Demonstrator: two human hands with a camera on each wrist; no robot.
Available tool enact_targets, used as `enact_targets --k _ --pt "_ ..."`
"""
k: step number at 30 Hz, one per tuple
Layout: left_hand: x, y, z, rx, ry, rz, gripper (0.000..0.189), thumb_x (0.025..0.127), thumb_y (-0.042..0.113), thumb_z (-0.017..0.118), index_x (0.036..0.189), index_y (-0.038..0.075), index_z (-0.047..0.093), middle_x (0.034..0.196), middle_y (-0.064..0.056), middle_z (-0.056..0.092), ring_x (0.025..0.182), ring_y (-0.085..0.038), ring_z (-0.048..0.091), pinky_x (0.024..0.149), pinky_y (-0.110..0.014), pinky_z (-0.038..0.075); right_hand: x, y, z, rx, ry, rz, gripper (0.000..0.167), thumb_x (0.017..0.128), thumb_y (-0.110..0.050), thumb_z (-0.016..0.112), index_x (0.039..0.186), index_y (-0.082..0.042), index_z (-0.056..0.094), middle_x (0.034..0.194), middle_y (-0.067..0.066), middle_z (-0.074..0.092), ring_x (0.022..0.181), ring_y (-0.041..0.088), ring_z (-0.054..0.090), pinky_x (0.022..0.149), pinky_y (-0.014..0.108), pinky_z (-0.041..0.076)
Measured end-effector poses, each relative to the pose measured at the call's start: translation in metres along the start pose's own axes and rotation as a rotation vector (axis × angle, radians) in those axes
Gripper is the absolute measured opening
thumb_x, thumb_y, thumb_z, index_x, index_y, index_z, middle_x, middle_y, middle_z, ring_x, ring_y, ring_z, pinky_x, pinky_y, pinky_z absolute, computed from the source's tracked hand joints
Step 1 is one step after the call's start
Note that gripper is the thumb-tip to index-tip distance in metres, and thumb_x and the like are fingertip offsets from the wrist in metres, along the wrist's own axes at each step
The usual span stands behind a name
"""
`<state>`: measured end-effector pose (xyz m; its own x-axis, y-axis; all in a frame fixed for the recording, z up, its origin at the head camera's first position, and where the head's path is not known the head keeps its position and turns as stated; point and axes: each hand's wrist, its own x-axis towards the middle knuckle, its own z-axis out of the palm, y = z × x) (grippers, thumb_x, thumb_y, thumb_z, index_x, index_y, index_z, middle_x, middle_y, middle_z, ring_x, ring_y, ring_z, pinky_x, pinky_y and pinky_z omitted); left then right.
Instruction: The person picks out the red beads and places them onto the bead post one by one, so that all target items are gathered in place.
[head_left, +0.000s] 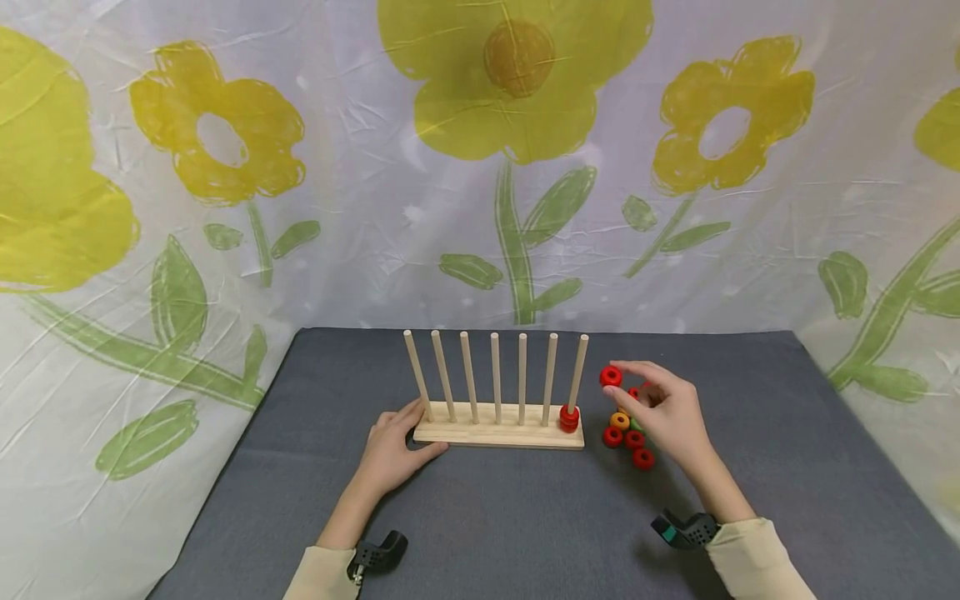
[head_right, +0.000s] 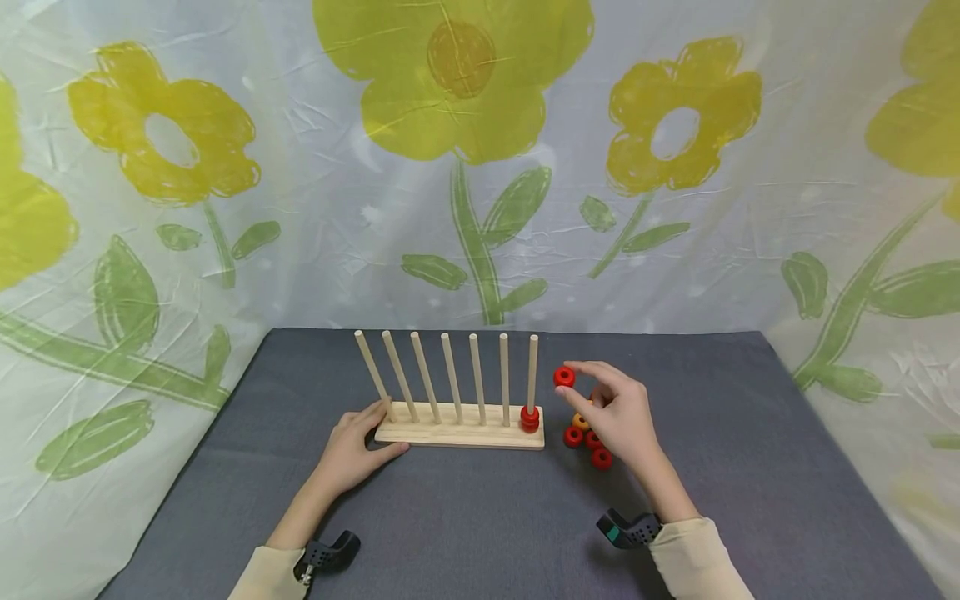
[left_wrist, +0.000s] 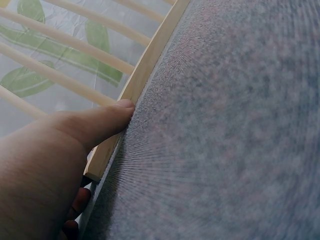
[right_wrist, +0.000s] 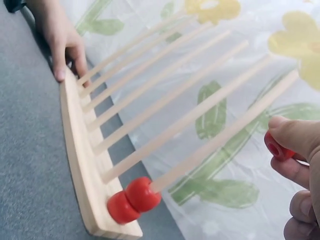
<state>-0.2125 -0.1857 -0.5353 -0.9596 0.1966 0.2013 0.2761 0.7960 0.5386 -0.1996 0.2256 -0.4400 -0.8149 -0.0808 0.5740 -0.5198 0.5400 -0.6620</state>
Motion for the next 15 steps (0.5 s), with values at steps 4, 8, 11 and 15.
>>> enact_targets --k 4,8,11,15 --pt "0.000 0.000 0.000 0.001 -0.004 -0.007 0.089 0.085 0.051 0.080 0.153 0.006 0.046 0.155 -0.012 0.044 0.126 -0.036 0.046 0.098 -0.057 0.035 0.003 -0.004 0.002 0.005 0.015 -0.034 0.040 0.081 0.002 0.085 0.119 -0.006 0.075 0.062 -0.001 0.044 0.045 -0.002 0.026 0.040 0.026 0.026" --pt "0.000 0.000 0.000 0.003 -0.005 -0.008 0.089 0.085 0.051 0.081 0.153 0.006 0.046 0.155 -0.012 0.044 0.125 -0.036 0.046 0.099 -0.057 0.035 0.007 -0.009 0.003 0.026 0.025 -0.044 0.040 0.081 0.005 0.084 0.119 -0.005 0.075 0.064 0.000 0.045 0.044 0.000 0.027 0.039 0.027 0.026" --pt "0.000 0.000 0.000 0.001 -0.002 -0.006 0.089 0.085 0.050 0.081 0.153 0.006 0.046 0.155 -0.011 0.044 0.125 -0.036 0.046 0.099 -0.057 0.034 0.010 -0.013 0.002 0.035 0.022 -0.038 0.040 0.082 0.002 0.084 0.120 -0.008 0.075 0.067 -0.002 0.047 0.043 0.004 0.029 0.039 0.027 0.027" --pt "0.000 0.000 0.000 -0.002 -0.005 -0.010 0.089 0.085 0.050 0.080 0.154 0.006 0.045 0.156 -0.011 0.044 0.126 -0.036 0.045 0.100 -0.057 0.034 0.012 -0.017 0.001 0.060 0.018 -0.023 0.038 0.084 -0.004 0.084 0.121 -0.013 0.076 0.073 -0.004 0.050 0.042 0.007 0.031 0.039 0.027 0.028"
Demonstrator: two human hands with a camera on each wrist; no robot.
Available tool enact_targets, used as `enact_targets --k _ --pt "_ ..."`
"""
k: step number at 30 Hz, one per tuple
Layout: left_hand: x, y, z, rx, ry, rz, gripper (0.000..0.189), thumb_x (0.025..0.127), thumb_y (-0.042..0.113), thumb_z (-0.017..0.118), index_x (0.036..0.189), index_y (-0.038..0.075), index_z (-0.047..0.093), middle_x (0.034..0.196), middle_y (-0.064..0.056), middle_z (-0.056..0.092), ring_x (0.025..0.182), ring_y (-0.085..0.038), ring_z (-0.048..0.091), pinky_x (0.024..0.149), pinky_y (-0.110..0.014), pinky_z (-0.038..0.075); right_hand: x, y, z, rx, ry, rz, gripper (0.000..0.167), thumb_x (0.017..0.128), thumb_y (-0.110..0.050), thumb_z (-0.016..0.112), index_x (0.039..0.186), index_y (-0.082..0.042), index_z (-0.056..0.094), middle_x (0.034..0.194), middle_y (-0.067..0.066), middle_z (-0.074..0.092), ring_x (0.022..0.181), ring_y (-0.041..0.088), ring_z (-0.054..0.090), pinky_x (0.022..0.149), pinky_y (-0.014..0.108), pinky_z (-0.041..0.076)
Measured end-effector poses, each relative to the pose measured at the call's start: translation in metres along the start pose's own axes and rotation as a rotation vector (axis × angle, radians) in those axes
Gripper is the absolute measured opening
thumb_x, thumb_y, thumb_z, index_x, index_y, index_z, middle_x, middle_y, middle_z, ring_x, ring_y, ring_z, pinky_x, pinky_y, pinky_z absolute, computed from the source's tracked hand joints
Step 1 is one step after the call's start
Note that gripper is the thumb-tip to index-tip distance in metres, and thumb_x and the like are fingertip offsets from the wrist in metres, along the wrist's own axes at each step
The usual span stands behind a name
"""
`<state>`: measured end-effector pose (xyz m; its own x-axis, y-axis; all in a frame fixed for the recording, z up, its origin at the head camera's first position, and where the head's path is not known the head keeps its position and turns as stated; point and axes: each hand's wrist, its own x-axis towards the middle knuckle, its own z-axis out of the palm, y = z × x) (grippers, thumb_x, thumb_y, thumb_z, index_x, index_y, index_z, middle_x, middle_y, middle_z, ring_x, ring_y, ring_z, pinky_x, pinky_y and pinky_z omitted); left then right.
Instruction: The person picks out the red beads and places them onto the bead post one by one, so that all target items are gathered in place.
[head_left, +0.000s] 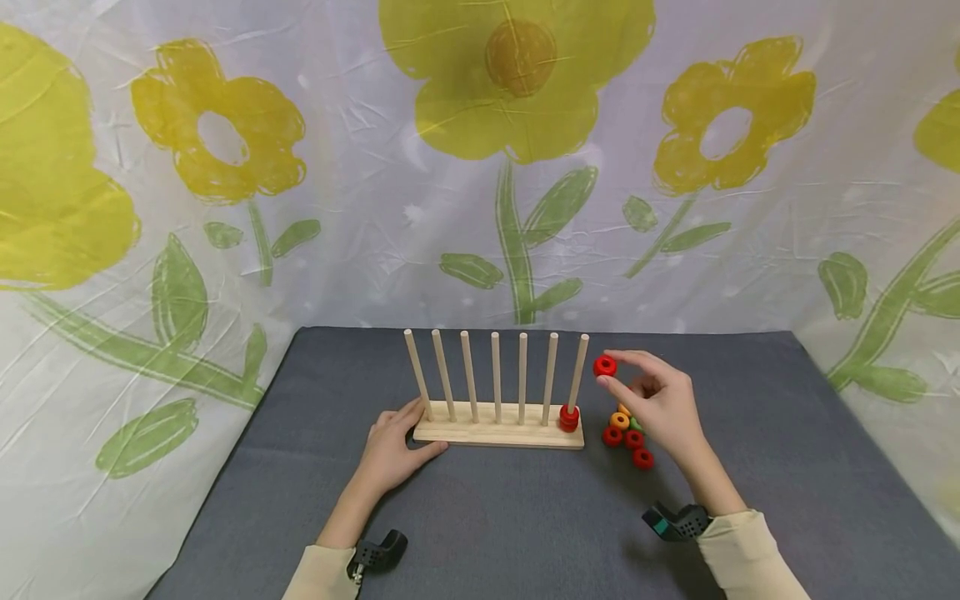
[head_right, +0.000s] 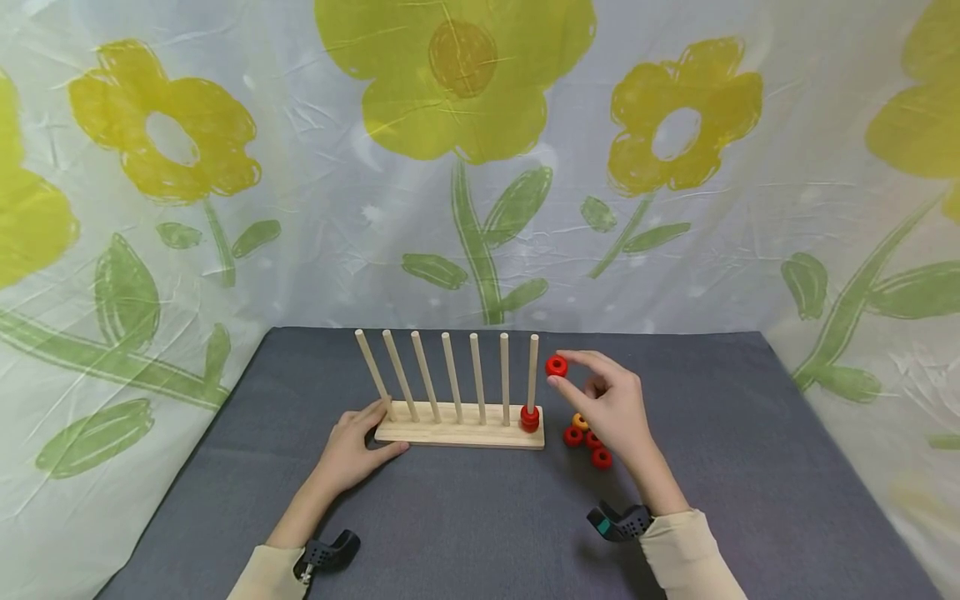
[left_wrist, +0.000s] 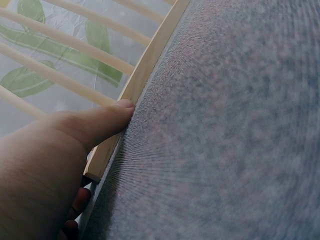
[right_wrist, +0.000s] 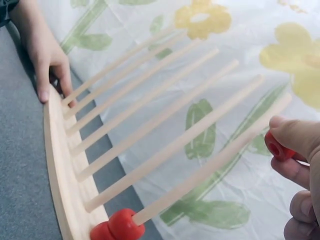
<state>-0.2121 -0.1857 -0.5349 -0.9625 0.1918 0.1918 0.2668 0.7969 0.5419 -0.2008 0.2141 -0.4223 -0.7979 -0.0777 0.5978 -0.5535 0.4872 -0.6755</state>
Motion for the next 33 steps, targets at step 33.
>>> enact_targets --k 33 --pt "0.000 0.000 0.001 -0.006 0.003 -0.005 0.089 0.085 0.051 0.080 0.154 0.007 0.045 0.155 -0.011 0.044 0.126 -0.036 0.045 0.100 -0.057 0.034 0.025 -0.060 -0.004 0.091 0.067 -0.044 0.035 0.082 0.012 0.079 0.116 0.006 0.073 0.069 0.005 0.041 0.044 0.010 0.027 0.041 0.029 0.025"
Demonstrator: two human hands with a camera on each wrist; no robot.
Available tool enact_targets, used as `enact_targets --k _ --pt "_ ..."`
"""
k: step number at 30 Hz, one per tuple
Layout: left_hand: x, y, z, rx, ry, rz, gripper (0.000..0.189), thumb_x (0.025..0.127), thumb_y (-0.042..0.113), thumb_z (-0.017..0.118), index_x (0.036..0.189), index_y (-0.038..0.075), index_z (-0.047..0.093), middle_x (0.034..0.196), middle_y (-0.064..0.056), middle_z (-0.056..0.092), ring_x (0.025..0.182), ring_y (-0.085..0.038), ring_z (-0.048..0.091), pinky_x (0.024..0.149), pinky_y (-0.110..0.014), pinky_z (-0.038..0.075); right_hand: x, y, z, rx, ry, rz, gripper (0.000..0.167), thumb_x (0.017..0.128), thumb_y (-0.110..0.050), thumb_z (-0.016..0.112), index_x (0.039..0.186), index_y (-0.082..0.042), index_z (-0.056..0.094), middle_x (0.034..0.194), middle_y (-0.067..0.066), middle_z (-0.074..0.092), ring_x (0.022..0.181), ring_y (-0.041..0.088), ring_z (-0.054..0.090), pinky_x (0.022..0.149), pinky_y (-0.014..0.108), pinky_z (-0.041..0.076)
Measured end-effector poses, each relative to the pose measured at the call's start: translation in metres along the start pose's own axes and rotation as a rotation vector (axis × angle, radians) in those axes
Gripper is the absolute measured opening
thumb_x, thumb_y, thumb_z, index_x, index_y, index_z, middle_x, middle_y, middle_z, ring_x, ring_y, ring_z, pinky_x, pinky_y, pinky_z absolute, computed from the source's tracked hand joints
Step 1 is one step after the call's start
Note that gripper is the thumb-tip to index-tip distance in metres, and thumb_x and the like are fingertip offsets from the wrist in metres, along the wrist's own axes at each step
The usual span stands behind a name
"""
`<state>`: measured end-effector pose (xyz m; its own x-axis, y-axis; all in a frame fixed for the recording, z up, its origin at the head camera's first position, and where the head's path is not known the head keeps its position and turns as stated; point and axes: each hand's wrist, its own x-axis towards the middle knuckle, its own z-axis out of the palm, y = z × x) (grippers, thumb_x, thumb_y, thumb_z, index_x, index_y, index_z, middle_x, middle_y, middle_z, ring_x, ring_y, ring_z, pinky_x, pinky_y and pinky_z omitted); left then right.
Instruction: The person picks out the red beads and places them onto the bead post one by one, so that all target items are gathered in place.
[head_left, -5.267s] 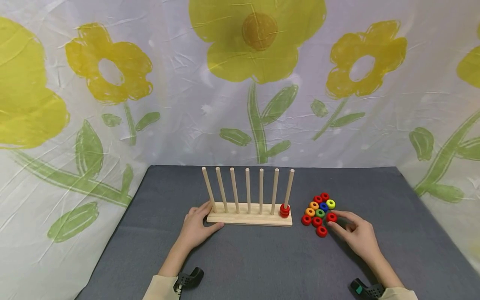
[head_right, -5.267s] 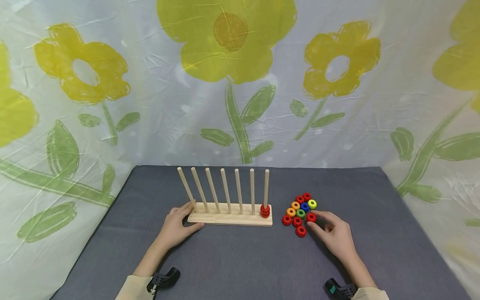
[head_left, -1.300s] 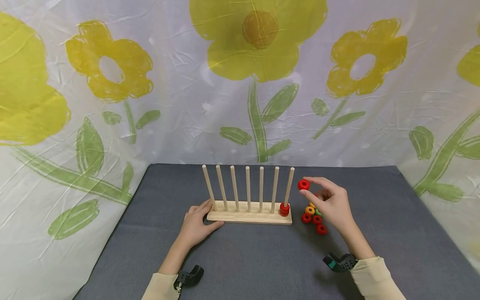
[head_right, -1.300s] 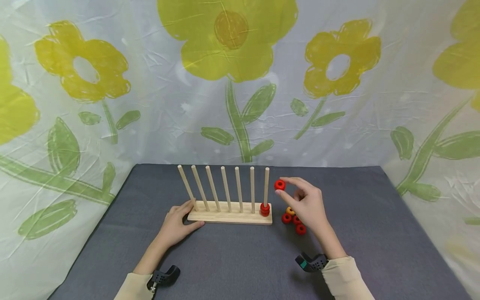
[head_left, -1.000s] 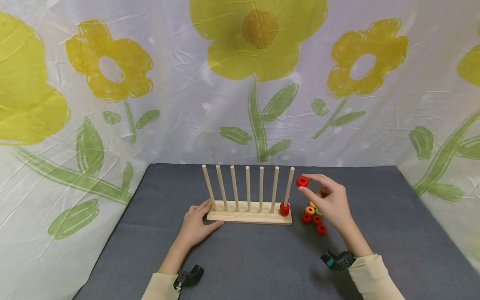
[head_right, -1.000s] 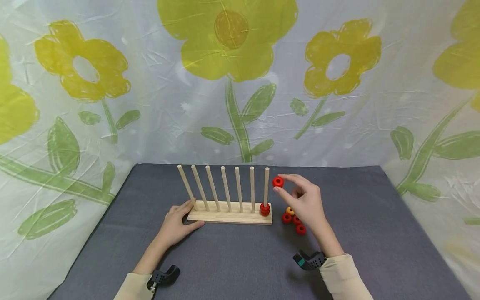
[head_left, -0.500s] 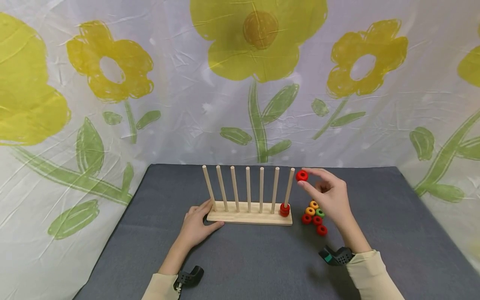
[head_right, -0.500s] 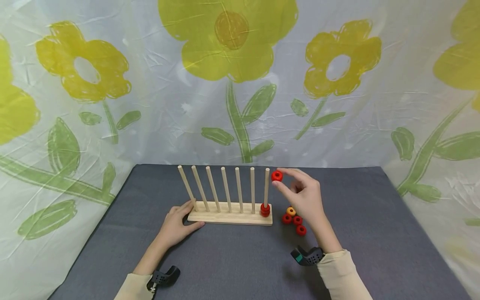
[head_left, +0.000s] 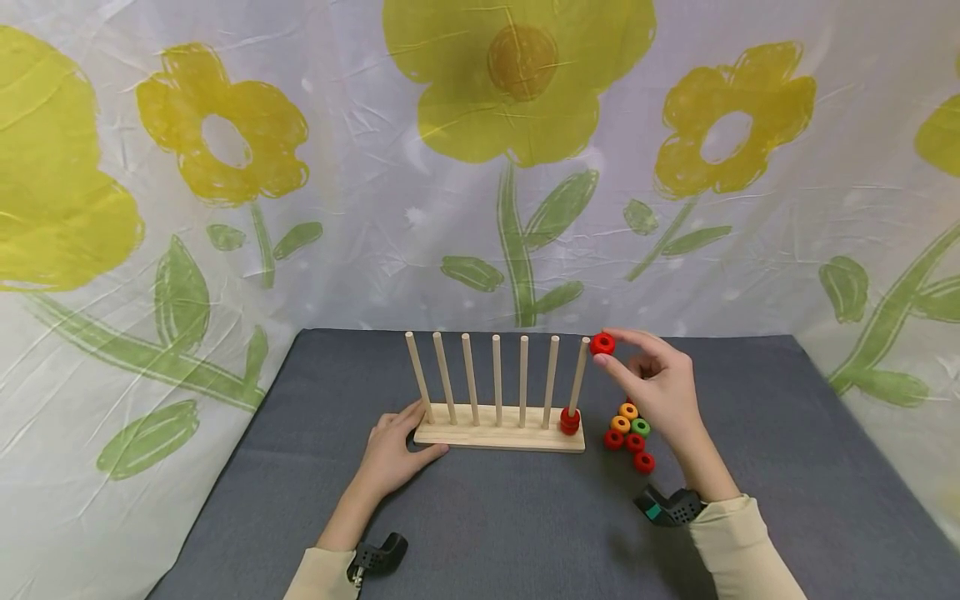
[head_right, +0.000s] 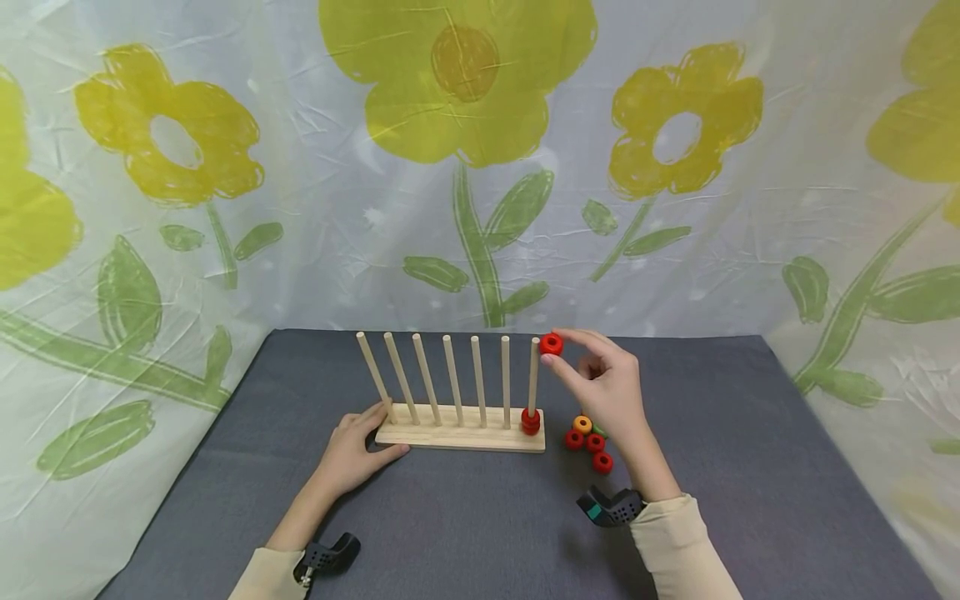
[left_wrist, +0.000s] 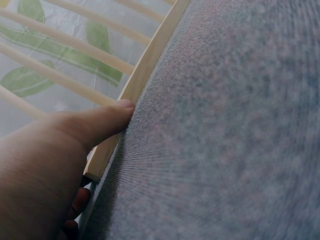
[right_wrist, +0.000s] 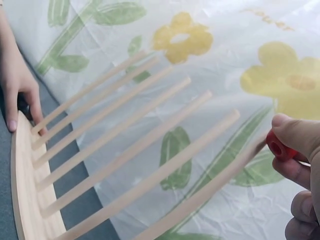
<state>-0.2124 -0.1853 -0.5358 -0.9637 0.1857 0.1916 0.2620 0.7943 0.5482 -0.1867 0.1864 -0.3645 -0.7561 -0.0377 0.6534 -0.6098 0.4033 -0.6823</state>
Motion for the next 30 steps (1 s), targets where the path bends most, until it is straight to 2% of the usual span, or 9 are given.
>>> enact_targets --k 11,30 --pt "0.0001 0.0002 0.0001 0.009 -0.003 0.002 0.089 0.085 0.051 0.080 0.154 0.008 0.045 0.156 -0.010 0.044 0.126 -0.036 0.046 0.099 -0.057 0.035 0.0037 -0.0030 0.0010 0.011 0.010 -0.001 0.035 0.083 0.012 0.078 0.117 0.007 0.072 0.064 0.006 0.039 0.044 0.007 0.027 0.041 0.030 0.025" --pt "-0.0001 0.0003 -0.0008 0.016 0.001 0.011 0.089 0.085 0.052 0.080 0.154 0.007 0.045 0.155 -0.011 0.044 0.125 -0.036 0.046 0.099 -0.057 0.035 0.0103 -0.0061 0.0068 0.009 -0.011 -0.001 0.033 0.084 0.010 0.078 0.117 0.006 0.073 0.071 0.003 0.044 0.043 0.010 0.029 0.042 0.030 0.025"
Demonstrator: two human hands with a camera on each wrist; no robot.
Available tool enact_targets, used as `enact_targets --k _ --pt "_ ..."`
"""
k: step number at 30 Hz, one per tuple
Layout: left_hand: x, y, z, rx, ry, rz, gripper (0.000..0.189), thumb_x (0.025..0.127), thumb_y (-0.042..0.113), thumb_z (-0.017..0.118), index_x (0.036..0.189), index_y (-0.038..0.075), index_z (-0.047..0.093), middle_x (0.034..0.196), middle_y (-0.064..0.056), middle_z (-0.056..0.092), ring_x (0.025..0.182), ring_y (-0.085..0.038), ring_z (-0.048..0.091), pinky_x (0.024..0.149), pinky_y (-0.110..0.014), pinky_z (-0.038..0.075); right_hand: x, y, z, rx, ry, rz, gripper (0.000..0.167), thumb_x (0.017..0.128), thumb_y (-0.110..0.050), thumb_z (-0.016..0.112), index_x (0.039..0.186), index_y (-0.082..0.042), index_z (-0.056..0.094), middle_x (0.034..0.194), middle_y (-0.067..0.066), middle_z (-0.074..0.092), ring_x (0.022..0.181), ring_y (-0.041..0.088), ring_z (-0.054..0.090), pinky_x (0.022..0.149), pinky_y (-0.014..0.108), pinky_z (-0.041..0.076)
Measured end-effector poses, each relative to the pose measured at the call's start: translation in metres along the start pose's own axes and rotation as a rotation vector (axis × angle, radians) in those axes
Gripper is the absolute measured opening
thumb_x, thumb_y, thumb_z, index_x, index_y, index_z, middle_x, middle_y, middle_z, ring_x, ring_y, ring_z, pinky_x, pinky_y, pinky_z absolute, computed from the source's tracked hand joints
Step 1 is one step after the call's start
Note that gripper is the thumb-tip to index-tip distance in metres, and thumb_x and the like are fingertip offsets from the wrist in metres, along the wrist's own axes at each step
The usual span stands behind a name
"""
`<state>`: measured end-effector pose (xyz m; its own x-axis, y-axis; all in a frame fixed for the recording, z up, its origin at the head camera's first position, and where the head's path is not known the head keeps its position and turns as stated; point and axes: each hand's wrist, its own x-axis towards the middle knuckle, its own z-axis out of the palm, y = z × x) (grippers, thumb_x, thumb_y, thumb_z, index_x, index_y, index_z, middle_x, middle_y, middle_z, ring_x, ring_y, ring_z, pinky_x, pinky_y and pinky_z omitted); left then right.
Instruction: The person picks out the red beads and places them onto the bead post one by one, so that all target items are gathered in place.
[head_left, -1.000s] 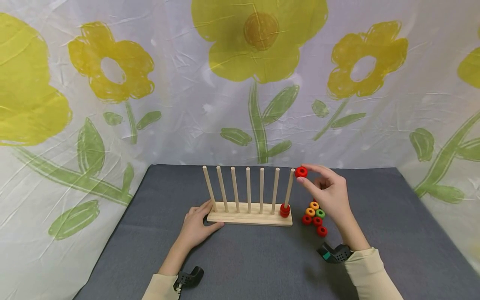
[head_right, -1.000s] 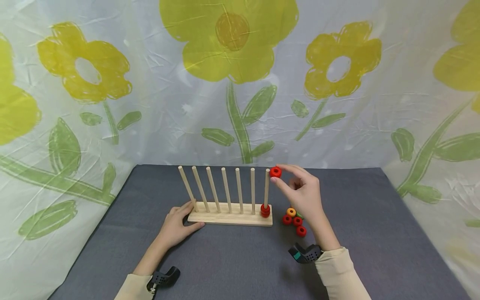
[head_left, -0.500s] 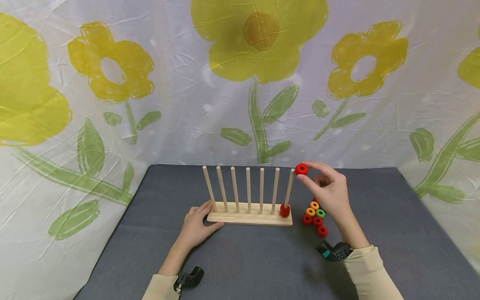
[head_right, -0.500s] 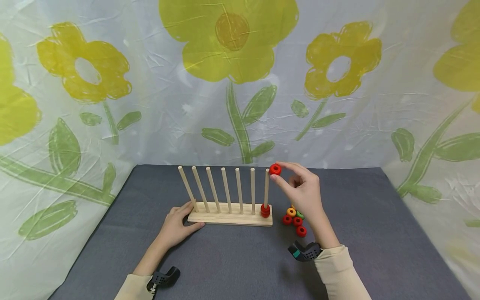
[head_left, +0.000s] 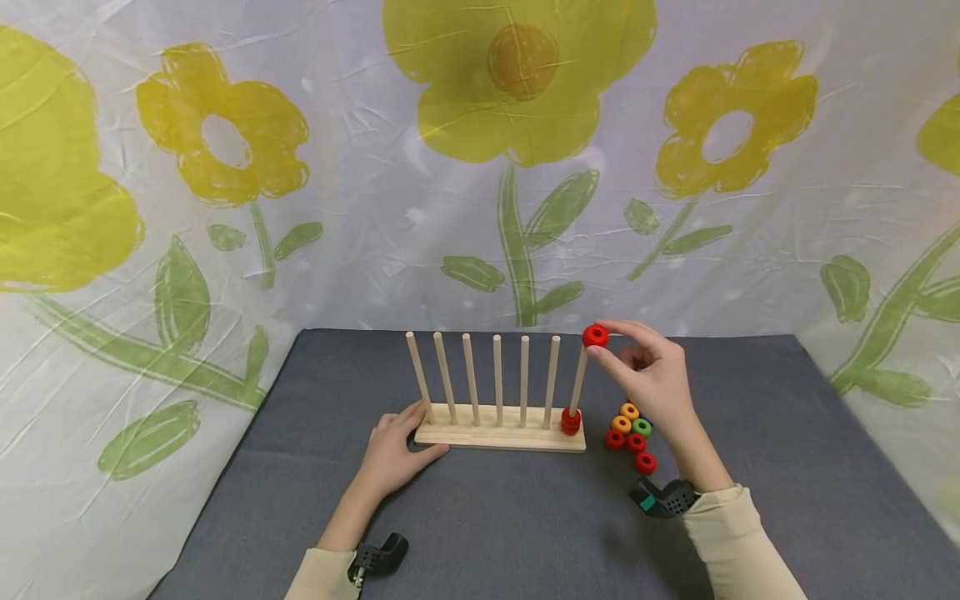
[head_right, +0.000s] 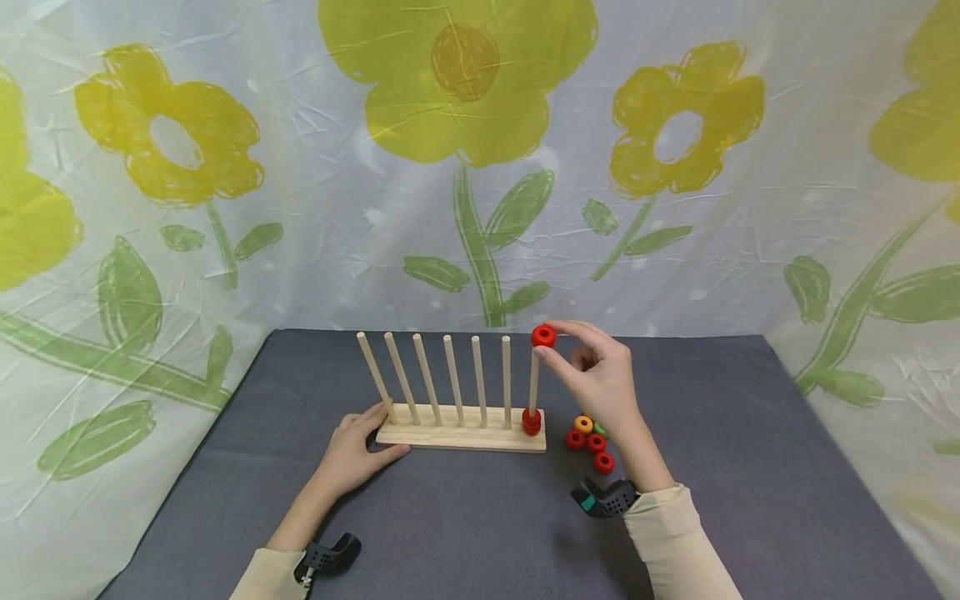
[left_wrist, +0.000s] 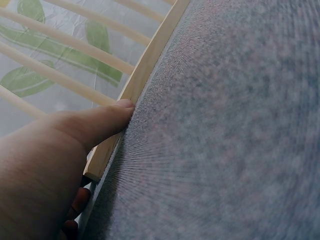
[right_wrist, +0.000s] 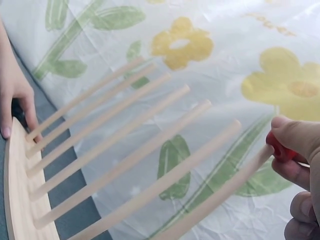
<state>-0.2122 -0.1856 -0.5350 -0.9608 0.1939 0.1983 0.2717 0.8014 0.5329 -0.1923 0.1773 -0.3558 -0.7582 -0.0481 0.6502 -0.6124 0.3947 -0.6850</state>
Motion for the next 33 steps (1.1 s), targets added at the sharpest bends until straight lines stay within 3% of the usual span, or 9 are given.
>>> enact_targets --k 8,16,33 --pt "0.000 0.000 0.000 -0.008 0.004 0.000 0.089 0.085 0.050 0.080 0.154 0.008 0.045 0.155 -0.012 0.045 0.126 -0.037 0.046 0.099 -0.057 0.035 0.002 0.001 0.003 0.008 -0.002 -0.001 0.033 0.084 0.010 0.078 0.117 0.005 0.073 0.077 0.011 0.051 0.044 0.013 0.031 0.042 0.029 0.026" --pt "0.000 0.000 0.000 -0.011 -0.002 -0.005 0.089 0.085 0.051 0.080 0.155 0.008 0.045 0.155 -0.011 0.044 0.126 -0.036 0.045 0.099 -0.057 0.034 0.001 0.003 0.008 -0.006 -0.017 0.000 0.032 0.085 0.007 0.079 0.116 0.004 0.073 0.076 0.006 0.051 0.044 0.015 0.032 0.042 0.030 0.026" --pt "-0.001 0.000 0.000 -0.011 0.009 0.005 0.087 0.085 0.050 0.080 0.153 0.006 0.047 0.155 -0.011 0.045 0.124 -0.036 0.046 0.099 -0.056 0.035 -0.009 0.011 0.012 0.000 -0.037 0.076 0.031 0.085 0.004 0.080 0.115 0.001 0.075 0.061 0.007 0.039 0.045 0.012 0.028 0.042 0.028 0.024"
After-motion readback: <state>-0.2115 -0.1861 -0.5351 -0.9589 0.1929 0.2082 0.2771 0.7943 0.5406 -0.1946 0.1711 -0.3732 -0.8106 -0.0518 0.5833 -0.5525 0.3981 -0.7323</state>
